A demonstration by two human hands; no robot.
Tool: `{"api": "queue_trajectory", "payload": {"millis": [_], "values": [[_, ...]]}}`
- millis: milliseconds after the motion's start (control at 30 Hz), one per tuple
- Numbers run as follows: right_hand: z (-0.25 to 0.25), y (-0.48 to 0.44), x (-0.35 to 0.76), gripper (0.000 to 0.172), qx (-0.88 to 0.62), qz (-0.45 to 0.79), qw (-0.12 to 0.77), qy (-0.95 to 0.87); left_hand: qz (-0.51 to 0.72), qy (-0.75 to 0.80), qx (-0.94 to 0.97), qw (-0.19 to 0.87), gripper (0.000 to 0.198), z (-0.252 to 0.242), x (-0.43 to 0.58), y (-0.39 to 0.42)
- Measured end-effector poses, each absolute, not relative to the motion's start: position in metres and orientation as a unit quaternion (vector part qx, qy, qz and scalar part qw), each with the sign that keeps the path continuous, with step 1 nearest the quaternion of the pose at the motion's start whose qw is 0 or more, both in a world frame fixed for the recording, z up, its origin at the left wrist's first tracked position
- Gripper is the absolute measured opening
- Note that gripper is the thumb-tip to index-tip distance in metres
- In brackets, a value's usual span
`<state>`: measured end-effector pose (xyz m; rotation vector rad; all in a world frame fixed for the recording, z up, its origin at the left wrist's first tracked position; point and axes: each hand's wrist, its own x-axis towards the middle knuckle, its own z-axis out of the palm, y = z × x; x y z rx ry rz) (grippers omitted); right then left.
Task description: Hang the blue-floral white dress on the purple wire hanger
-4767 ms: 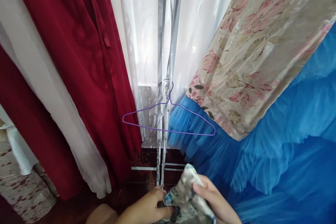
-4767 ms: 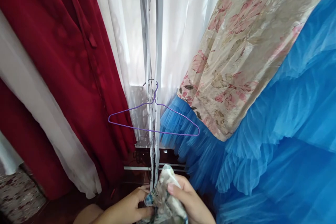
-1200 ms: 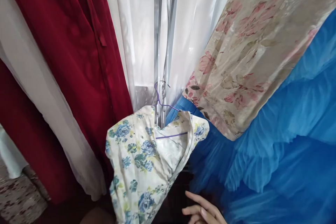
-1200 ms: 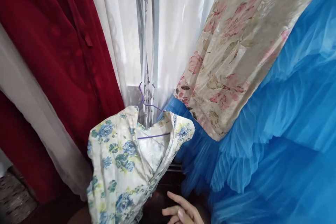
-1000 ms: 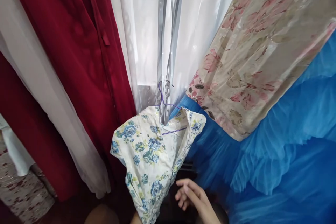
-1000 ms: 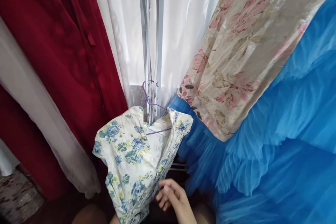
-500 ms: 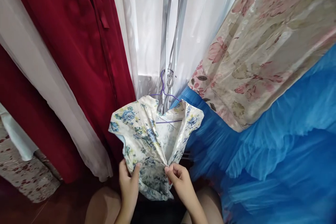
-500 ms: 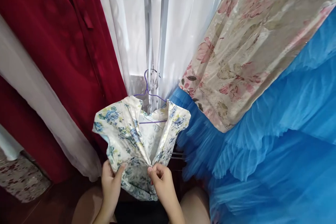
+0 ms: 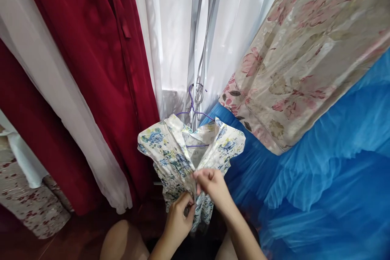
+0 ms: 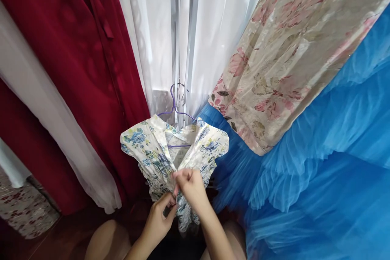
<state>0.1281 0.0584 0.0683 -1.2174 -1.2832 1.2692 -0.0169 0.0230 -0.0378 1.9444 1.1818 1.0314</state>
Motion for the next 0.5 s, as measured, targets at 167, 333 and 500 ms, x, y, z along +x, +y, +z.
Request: {"api": "queue_trajectory", "payload": {"millis": [167, 333, 500], "values": [[0.164, 0.129, 0.124, 0.028, -0.423, 0.505, 0.542, -0.522, 0.282, 0.472, 0.78, 0.299, 0.013, -0.022, -0.025, 0.021], [0.19, 0.135, 0.118, 0.022, -0.412, 0.516, 0.532, -0.53, 0.304, 0.423, 0.789, 0.325, 0.011, -0.007, -0.033, 0.041], [0.173, 0.114, 0.126, 0.022, -0.431, 0.484, 0.546, -0.531, 0.514, 0.398, 0.725, 0.226, 0.023, 0.076, -0.042, 0.099]]}}
